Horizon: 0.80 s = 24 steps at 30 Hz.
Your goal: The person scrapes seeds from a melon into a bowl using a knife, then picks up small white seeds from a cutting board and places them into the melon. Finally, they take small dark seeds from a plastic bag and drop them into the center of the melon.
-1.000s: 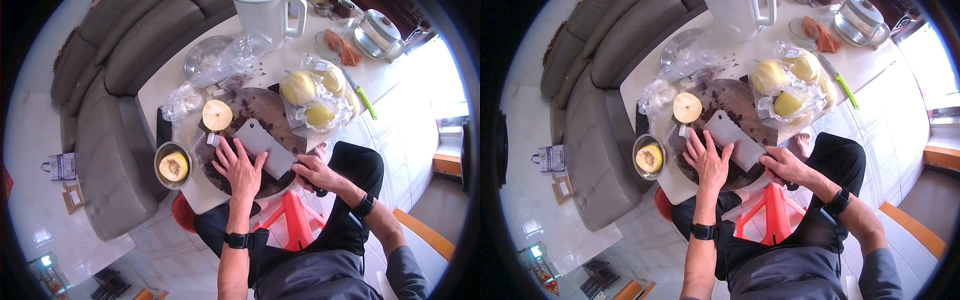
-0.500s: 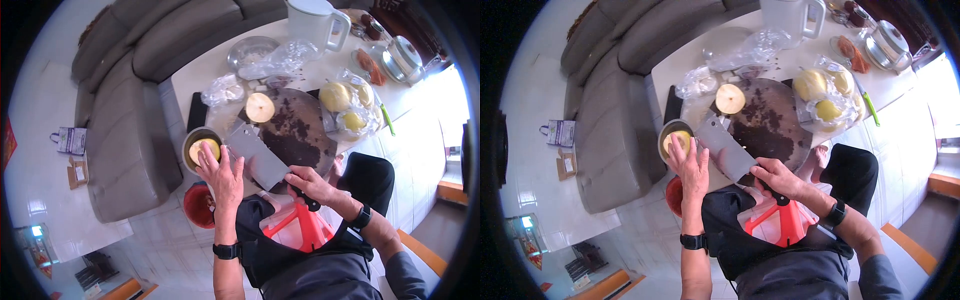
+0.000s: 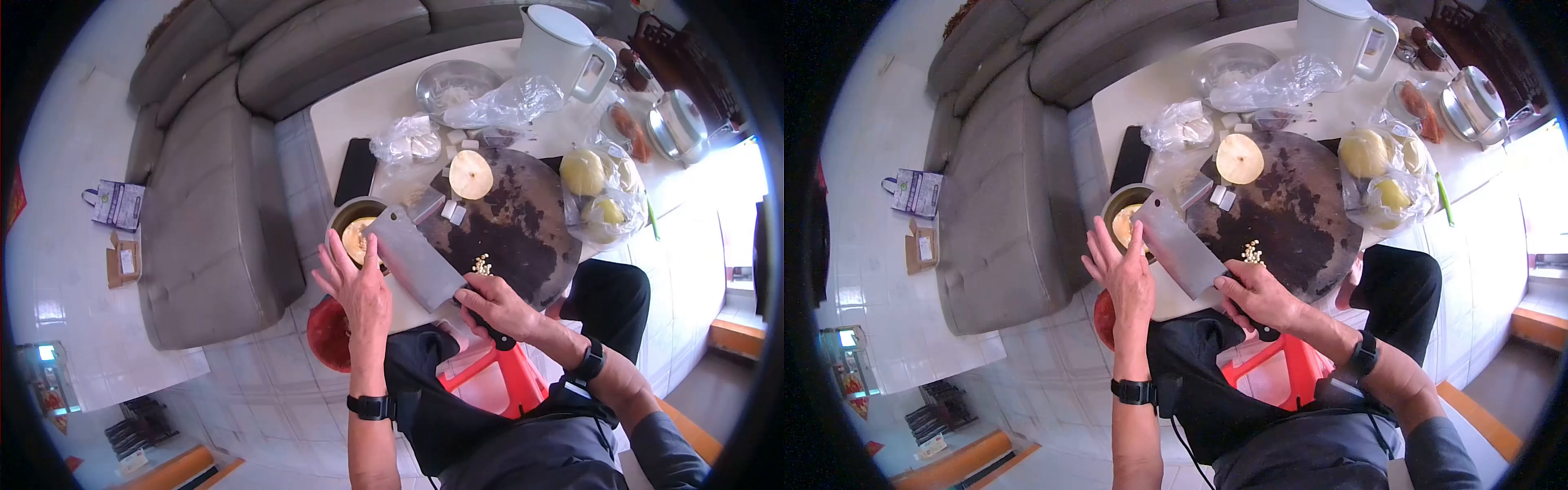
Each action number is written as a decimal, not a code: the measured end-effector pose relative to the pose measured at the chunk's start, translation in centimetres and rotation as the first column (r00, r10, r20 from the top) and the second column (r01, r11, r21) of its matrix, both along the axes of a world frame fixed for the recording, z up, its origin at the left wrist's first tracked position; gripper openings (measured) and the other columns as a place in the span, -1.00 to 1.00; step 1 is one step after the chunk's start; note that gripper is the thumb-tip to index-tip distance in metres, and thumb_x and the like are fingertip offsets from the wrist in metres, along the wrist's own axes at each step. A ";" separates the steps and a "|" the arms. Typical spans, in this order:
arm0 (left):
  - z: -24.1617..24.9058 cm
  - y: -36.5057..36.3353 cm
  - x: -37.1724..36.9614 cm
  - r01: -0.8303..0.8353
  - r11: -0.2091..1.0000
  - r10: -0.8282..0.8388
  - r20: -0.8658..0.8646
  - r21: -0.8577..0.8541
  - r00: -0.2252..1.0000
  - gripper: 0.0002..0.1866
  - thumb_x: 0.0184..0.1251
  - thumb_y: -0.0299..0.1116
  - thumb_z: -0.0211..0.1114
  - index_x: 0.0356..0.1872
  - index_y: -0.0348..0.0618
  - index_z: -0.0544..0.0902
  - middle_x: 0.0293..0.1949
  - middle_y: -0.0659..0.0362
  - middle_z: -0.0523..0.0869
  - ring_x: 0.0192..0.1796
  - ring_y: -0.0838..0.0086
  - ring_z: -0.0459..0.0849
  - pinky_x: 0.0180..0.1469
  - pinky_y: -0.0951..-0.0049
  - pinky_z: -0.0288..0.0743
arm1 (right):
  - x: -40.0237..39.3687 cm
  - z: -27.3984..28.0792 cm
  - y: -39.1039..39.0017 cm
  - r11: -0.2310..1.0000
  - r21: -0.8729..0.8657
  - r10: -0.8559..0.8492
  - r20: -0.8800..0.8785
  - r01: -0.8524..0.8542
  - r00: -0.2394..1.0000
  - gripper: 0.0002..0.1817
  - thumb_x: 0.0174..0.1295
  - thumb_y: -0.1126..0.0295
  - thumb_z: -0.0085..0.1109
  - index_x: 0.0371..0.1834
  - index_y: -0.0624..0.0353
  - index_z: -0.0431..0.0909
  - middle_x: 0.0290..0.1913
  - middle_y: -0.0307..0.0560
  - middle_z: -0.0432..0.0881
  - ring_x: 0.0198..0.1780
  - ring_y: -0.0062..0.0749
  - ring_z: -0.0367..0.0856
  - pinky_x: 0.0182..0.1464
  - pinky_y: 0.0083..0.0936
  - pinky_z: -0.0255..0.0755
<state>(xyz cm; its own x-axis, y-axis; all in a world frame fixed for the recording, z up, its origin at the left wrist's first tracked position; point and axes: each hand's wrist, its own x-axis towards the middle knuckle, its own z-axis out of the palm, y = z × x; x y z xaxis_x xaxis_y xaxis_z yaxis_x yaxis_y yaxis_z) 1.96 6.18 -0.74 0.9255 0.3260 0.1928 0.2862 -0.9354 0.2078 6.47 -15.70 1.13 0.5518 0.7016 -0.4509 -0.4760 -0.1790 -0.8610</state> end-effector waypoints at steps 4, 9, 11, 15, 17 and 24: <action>-1.0 0.7 0.2 -0.035 0.998 0.036 -0.017 0.053 0.999 -0.54 0.28 -0.45 0.14 0.23 0.03 0.55 0.51 -0.10 0.03 0.48 -0.20 0.03 0.40 -0.37 -0.18 | -0.1 0.6 -0.3 1.000 -0.007 -0.021 0.007 0.021 1.000 -0.73 0.50 0.29 -0.08 -0.31 0.26 0.35 -0.61 -0.23 0.46 -0.68 -0.63 0.42 -0.66 -0.61 0.32; -1.3 1.4 0.3 -0.037 0.999 0.036 0.152 0.002 0.988 -0.71 0.21 -0.47 0.25 -0.02 -0.08 0.66 0.40 -0.04 0.27 0.42 -0.10 0.20 0.38 -0.32 -0.07 | -0.4 1.8 -2.8 0.992 -0.050 -0.108 0.091 0.113 0.990 -0.77 0.48 0.31 -0.05 -0.24 0.28 0.38 -0.59 -0.27 0.47 -0.64 -0.67 0.43 -0.60 -0.64 0.33; -1.2 1.4 0.4 -0.031 1.000 0.031 0.226 -0.005 0.974 -0.78 0.18 -0.49 0.29 -0.13 -0.12 0.68 0.32 -0.01 0.40 0.37 -0.05 0.31 0.37 -0.26 0.02 | -0.4 2.1 -4.8 0.978 -0.098 -0.179 0.080 0.186 0.981 -0.78 0.47 0.32 -0.05 -0.25 0.28 0.38 -0.59 -0.27 0.48 -0.64 -0.67 0.43 -0.60 -0.64 0.34; -0.5 -0.1 1.4 0.049 0.972 0.049 0.403 -0.229 0.914 -0.84 0.14 -0.52 0.35 -0.22 -0.20 0.65 -0.10 0.08 0.64 0.00 0.13 0.59 0.11 0.14 0.40 | -1.3 2.5 -10.1 0.935 -0.221 -0.224 0.235 0.276 0.946 -0.82 0.43 0.37 0.00 -0.25 0.29 0.38 -0.60 -0.27 0.47 -0.66 -0.66 0.43 -0.61 -0.65 0.33; 0.2 -2.7 1.6 0.055 0.824 0.097 0.237 -0.563 0.967 -0.82 0.19 -0.51 0.33 -0.17 -0.22 0.64 -0.13 0.05 0.65 -0.01 0.14 0.61 0.07 0.17 0.45 | -2.4 2.3 -12.5 0.919 -0.245 -0.236 0.281 0.308 0.930 -0.84 0.40 0.41 0.02 -0.22 0.32 0.40 -0.60 -0.28 0.46 -0.65 -0.66 0.43 -0.58 -0.64 0.34; -2.8 -13.6 -1.1 0.239 0.867 -0.196 0.143 -0.437 0.970 -0.44 0.07 -0.30 0.50 0.10 -0.33 0.57 0.07 -0.06 0.54 0.07 0.06 0.57 0.15 0.19 0.46 | -6.9 1.4 -17.2 0.842 -0.309 -0.370 0.268 0.443 0.890 -0.81 0.34 0.48 0.05 -0.07 0.37 0.46 -0.57 -0.26 0.45 -0.60 -0.68 0.42 -0.56 -0.61 0.34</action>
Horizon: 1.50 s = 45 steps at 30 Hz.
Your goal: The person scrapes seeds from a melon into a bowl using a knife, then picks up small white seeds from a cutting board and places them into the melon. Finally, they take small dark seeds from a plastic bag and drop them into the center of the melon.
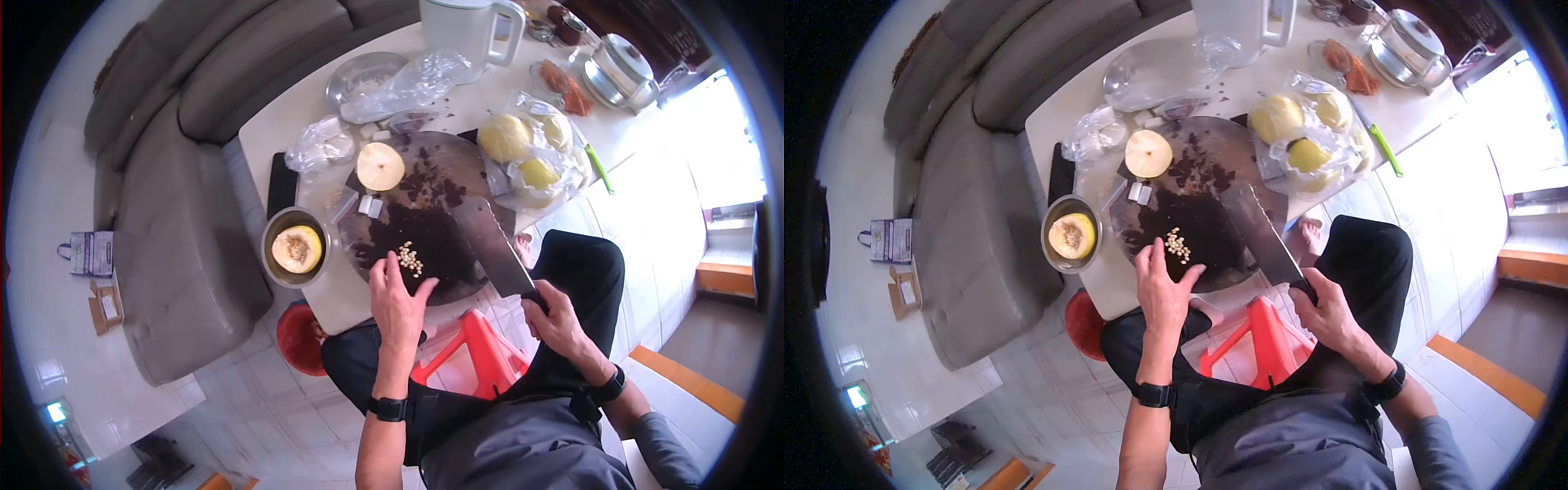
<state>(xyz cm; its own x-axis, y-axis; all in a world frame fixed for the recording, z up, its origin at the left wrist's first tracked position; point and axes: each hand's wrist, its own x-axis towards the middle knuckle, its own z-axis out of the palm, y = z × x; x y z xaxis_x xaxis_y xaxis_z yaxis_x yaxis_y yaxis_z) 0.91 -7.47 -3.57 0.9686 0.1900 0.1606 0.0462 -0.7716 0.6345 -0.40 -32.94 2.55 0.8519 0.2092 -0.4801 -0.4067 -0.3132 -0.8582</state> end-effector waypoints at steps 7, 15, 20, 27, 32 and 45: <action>-1.4 -1.2 2.5 -0.077 0.995 0.080 -0.051 0.055 0.996 -0.52 0.16 -0.38 0.42 0.09 -0.34 0.54 -0.09 -0.03 0.50 -0.07 0.08 0.60 -0.04 0.19 0.52 | -1.2 -1.0 -1.9 0.999 0.017 -0.034 0.024 0.033 0.999 -0.82 0.35 0.47 0.05 -0.09 0.38 0.46 -0.56 -0.23 0.45 -0.59 -0.63 0.43 -0.55 -0.58 0.33; -1.8 -2.7 4.2 0.050 0.998 -0.048 0.061 -0.037 0.997 -0.73 0.18 -0.59 0.31 -0.07 -0.33 0.63 -0.16 -0.03 0.57 -0.15 0.12 0.63 -0.08 0.25 0.52 | -1.6 -1.8 -2.4 1.000 0.009 -0.016 0.048 0.016 0.999 -0.83 0.35 0.44 0.05 -0.12 0.33 0.45 -0.50 -0.11 0.48 -0.50 -0.51 0.48 -0.44 -0.48 0.37; -2.1 -3.9 5.1 0.143 0.989 -0.140 0.103 -0.030 0.985 -0.73 0.14 -0.59 0.31 -0.09 -0.21 0.64 -0.18 0.06 0.59 -0.10 0.15 0.62 -0.07 0.24 0.53 | -1.2 -1.8 -2.4 0.997 -0.073 0.030 0.084 -0.024 0.996 -0.79 0.34 0.42 0.07 -0.07 0.34 0.45 -0.44 0.05 0.55 -0.43 -0.35 0.55 -0.32 -0.37 0.43; -2.4 -4.3 5.0 0.005 0.997 -0.016 0.141 0.079 0.990 -0.82 0.14 -0.58 0.31 -0.21 -0.24 0.65 -0.19 0.05 0.63 -0.11 0.15 0.62 -0.06 0.24 0.52 | -0.6 -1.1 -1.9 0.993 -0.119 0.041 0.158 -0.022 0.987 -0.75 0.31 0.43 0.12 -0.01 0.33 0.46 -0.37 0.17 0.61 -0.34 -0.14 0.63 -0.25 -0.32 0.46; -3.2 -2.0 4.2 -0.028 0.996 0.007 0.231 0.085 0.973 -0.84 0.18 -0.57 0.29 -0.20 -0.25 0.66 -0.19 0.06 0.65 -0.11 0.15 0.62 -0.05 0.23 0.52 | -0.1 -0.9 -1.5 0.988 -0.148 0.074 0.173 -0.048 0.982 -0.75 0.32 0.44 0.11 -0.01 0.33 0.46 -0.38 0.19 0.61 -0.34 -0.07 0.64 -0.27 -0.29 0.46; -1.1 -1.9 3.2 -0.032 0.998 0.020 0.195 0.057 0.981 -0.69 0.12 -0.45 0.40 -0.08 -0.23 0.66 -0.03 0.03 0.61 0.03 0.15 0.57 0.10 0.20 0.46 | -0.1 -1.3 -1.0 0.991 -0.133 0.037 0.142 -0.018 0.989 -0.76 0.35 0.44 0.10 0.00 0.35 0.45 -0.42 0.11 0.58 -0.40 -0.32 0.57 -0.31 -0.38 0.44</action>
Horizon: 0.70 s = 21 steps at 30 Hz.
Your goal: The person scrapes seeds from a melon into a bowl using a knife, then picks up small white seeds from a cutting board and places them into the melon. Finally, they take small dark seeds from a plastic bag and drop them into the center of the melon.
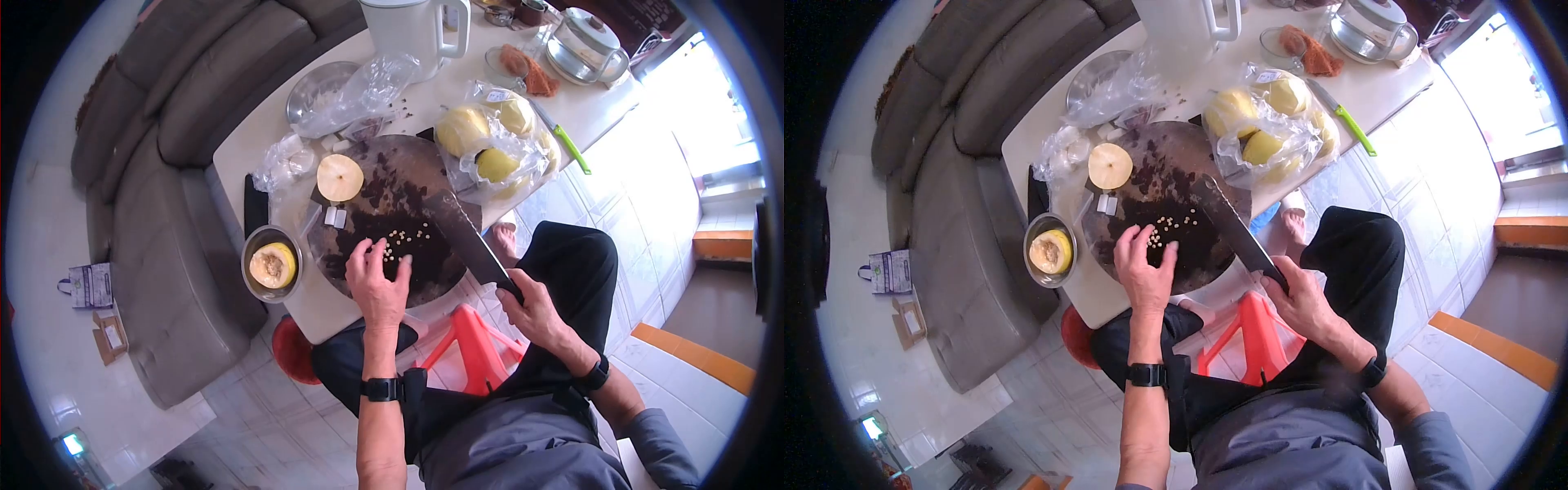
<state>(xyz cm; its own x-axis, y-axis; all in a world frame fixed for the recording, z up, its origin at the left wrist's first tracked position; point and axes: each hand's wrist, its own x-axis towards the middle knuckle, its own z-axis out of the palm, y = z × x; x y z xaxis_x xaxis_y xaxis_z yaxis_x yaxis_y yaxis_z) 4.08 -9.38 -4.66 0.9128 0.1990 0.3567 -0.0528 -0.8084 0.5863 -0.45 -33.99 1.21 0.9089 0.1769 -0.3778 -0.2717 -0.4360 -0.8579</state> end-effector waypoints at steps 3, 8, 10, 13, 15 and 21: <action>-0.4 0.0 -0.1 0.068 0.995 -0.064 -0.061 0.070 0.996 -0.61 0.06 -0.42 0.44 -0.03 -0.18 0.64 0.01 0.08 0.58 0.05 0.17 0.53 0.10 0.17 0.37 | 0.0 0.0 0.0 1.000 0.017 -0.004 0.008 0.004 1.000 -0.76 0.35 0.44 0.09 0.00 0.35 0.45 -0.43 0.10 0.58 -0.41 -0.35 0.56 -0.31 -0.39 0.44; -2.4 0.9 0.0 0.045 0.998 -0.045 0.006 0.036 0.999 -0.72 0.10 -0.52 0.36 -0.11 -0.19 0.66 -0.03 0.11 0.61 0.02 0.18 0.55 0.07 0.17 0.40 | 0.0 -0.2 0.0 1.000 0.024 -0.014 0.000 0.014 1.000 -0.76 0.34 0.45 0.09 0.00 0.35 0.45 -0.43 0.11 0.58 -0.42 -0.33 0.57 -0.32 -0.38 0.44; -2.3 1.3 0.1 -0.007 1.000 0.007 0.031 0.019 1.000 -0.76 0.10 -0.55 0.34 -0.15 -0.20 0.67 -0.05 0.10 0.62 0.01 0.17 0.56 0.05 0.18 0.42 | 0.0 -0.4 0.0 0.999 0.026 -0.027 -0.008 0.027 1.000 -0.76 0.32 0.46 0.09 -0.01 0.35 0.46 -0.43 0.12 0.58 -0.42 -0.32 0.56 -0.33 -0.39 0.44; -2.3 1.3 0.3 -0.037 0.999 0.035 0.040 0.030 0.999 -0.78 0.10 -0.55 0.34 -0.19 -0.20 0.68 -0.07 0.11 0.63 0.01 0.17 0.56 0.06 0.18 0.42 | -0.1 -0.6 -0.1 0.999 0.038 -0.026 0.027 0.025 0.999 -0.77 0.31 0.47 0.09 -0.02 0.36 0.46 -0.45 0.12 0.56 -0.43 -0.31 0.56 -0.33 -0.38 0.43; -1.4 1.0 0.5 -0.037 0.999 0.035 0.043 0.037 0.998 -0.78 0.10 -0.54 0.35 -0.19 -0.19 0.68 -0.08 0.12 0.63 0.01 0.18 0.56 0.07 0.16 0.40 | 0.0 -0.4 -0.1 0.999 0.028 -0.025 0.010 0.025 1.000 -0.77 0.31 0.48 0.09 -0.02 0.36 0.46 -0.46 0.12 0.56 -0.44 -0.30 0.55 -0.34 -0.38 0.43; -1.1 1.3 1.3 0.095 0.976 -0.093 -0.018 0.194 0.995 -0.78 0.07 -0.45 0.41 -0.20 -0.11 0.71 -0.10 0.22 0.65 0.01 0.28 0.57 0.14 0.18 0.27 | 0.0 -0.7 -0.1 0.999 0.030 -0.034 0.027 0.033 0.999 -0.77 0.30 0.48 0.10 -0.03 0.36 0.46 -0.49 0.11 0.54 -0.46 -0.29 0.54 -0.36 -0.36 0.41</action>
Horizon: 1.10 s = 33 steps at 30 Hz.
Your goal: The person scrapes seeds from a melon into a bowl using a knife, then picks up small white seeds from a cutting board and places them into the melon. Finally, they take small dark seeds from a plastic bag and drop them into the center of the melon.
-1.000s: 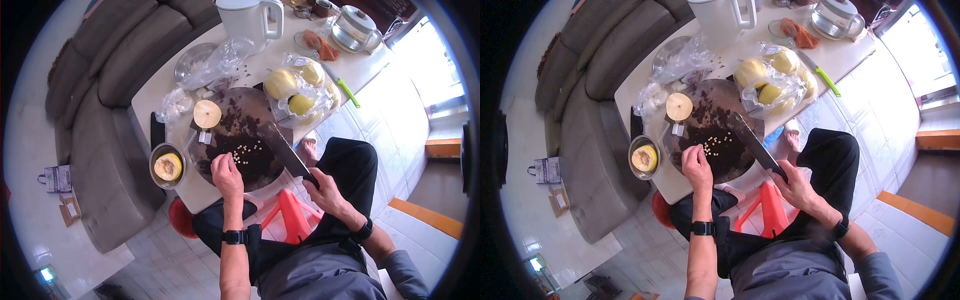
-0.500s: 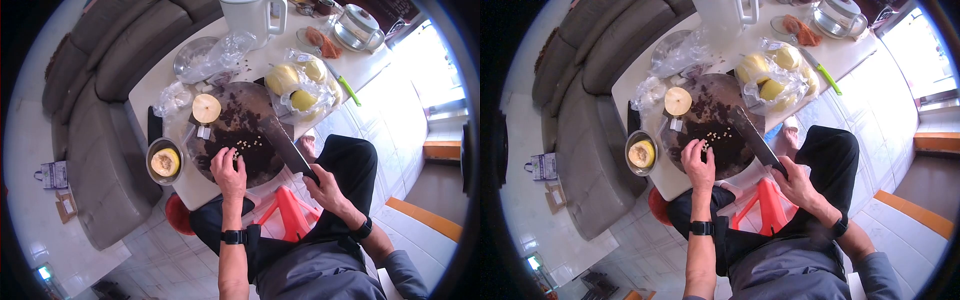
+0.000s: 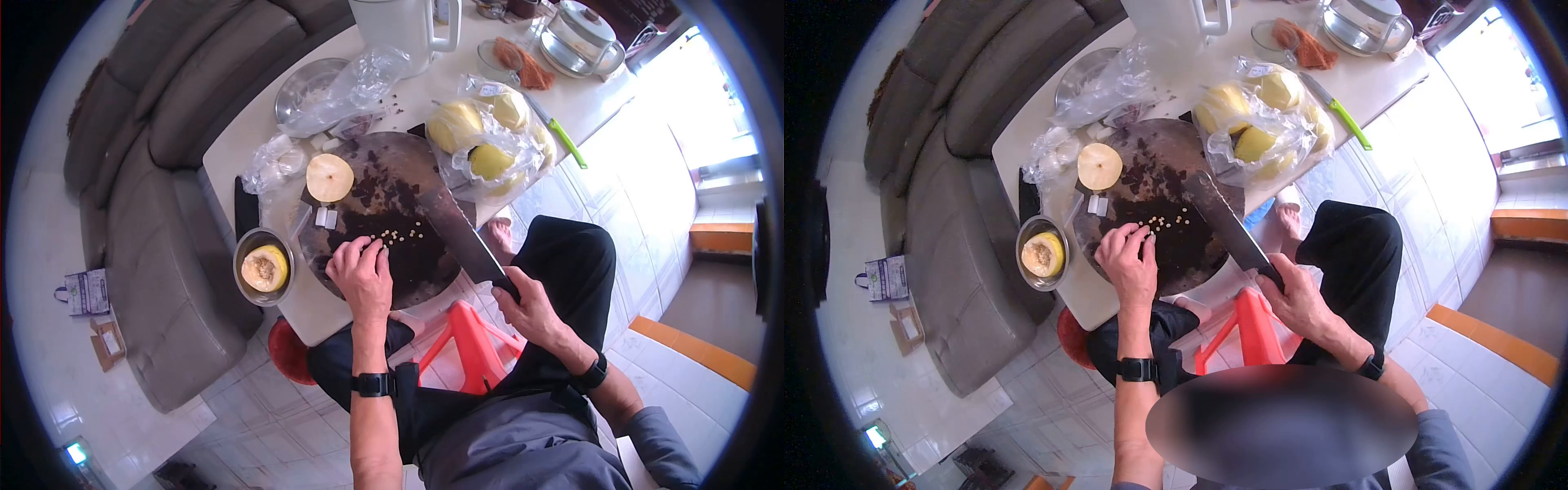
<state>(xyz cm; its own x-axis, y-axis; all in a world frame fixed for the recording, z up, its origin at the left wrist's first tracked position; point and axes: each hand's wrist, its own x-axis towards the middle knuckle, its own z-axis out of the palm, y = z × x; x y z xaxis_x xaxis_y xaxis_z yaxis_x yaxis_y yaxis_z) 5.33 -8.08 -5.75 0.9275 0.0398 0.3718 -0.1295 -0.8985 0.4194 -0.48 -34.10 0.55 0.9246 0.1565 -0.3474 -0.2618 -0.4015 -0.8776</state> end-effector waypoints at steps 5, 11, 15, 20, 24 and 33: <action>0.4 -0.6 1.4 0.071 0.997 -0.072 0.029 0.037 0.997 -0.85 0.05 -0.45 0.43 -0.31 -0.06 0.74 -0.30 0.31 0.68 -0.07 0.37 0.58 0.06 0.23 0.27 | 0.1 0.1 0.0 1.000 -0.007 0.000 -0.048 -0.001 0.999 -0.76 0.30 0.48 0.11 -0.02 0.34 0.46 -0.47 0.09 0.55 -0.44 -0.32 0.54 -0.35 -0.38 0.42; -0.1 -2.3 2.7 0.141 0.989 -0.142 0.028 0.039 0.989 -0.86 0.06 -0.43 0.41 -0.31 -0.05 0.73 -0.32 0.30 0.66 -0.08 0.39 0.57 0.03 0.23 0.25 | 0.1 0.1 -0.1 0.999 0.032 -0.015 -0.042 0.016 0.999 -0.75 0.32 0.44 0.11 -0.01 0.33 0.45 -0.42 0.05 0.55 -0.41 -0.37 0.54 -0.33 -0.40 0.42; 0.2 -3.3 3.3 0.102 0.995 -0.101 0.053 -0.016 0.993 -0.84 0.08 -0.45 0.41 -0.26 -0.07 0.73 -0.31 0.27 0.71 -0.13 0.38 0.62 0.04 0.28 0.29 | 0.1 0.1 -0.2 1.000 0.011 0.001 -0.079 0.000 0.997 -0.75 0.32 0.44 0.11 0.00 0.33 0.45 -0.42 0.06 0.56 -0.40 -0.35 0.55 -0.32 -0.39 0.43; 0.1 -1.1 2.7 -0.058 0.989 0.062 0.025 -0.134 0.998 -0.79 0.15 -0.45 0.36 -0.16 -0.09 0.71 -0.21 0.22 0.73 -0.08 0.33 0.64 0.05 0.25 0.33 | 0.2 0.7 -0.3 1.000 0.015 0.028 -0.014 -0.028 1.000 -0.72 0.33 0.44 0.09 0.04 0.33 0.45 -0.38 0.11 0.60 -0.36 -0.21 0.62 -0.30 -0.35 0.45; 1.1 1.0 2.1 -0.070 0.997 0.066 -0.139 -0.024 0.988 -0.76 0.14 -0.38 0.39 -0.14 -0.05 0.73 -0.19 0.26 0.71 -0.06 0.36 0.61 0.07 0.23 0.26 | 0.3 0.8 -0.2 0.989 -0.127 0.096 0.129 -0.080 0.987 -0.64 0.33 0.44 0.07 0.16 0.32 0.41 -0.23 0.21 0.61 -0.22 -0.04 0.64 -0.20 -0.27 0.46; 1.0 -1.1 3.1 0.022 1.000 -0.021 -0.140 0.006 0.990 -0.81 0.11 -0.36 0.40 -0.21 0.00 0.74 -0.30 0.25 0.68 -0.12 0.34 0.59 0.05 0.22 0.22 | 0.7 -0.1 0.7 0.989 -0.139 0.081 0.221 -0.050 0.972 -0.55 0.28 0.48 0.06 0.26 0.28 0.39 -0.22 0.14 0.51 -0.25 -0.04 0.59 -0.18 -0.27 0.44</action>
<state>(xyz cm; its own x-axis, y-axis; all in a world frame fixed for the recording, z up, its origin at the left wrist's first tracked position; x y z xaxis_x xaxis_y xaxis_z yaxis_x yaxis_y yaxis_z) 8.40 -9.19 -4.76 0.9709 0.0170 0.2387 -0.0894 -0.8994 0.4279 0.21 -33.43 0.47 0.9706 0.1861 -0.1524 -0.0322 -0.5272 -0.8491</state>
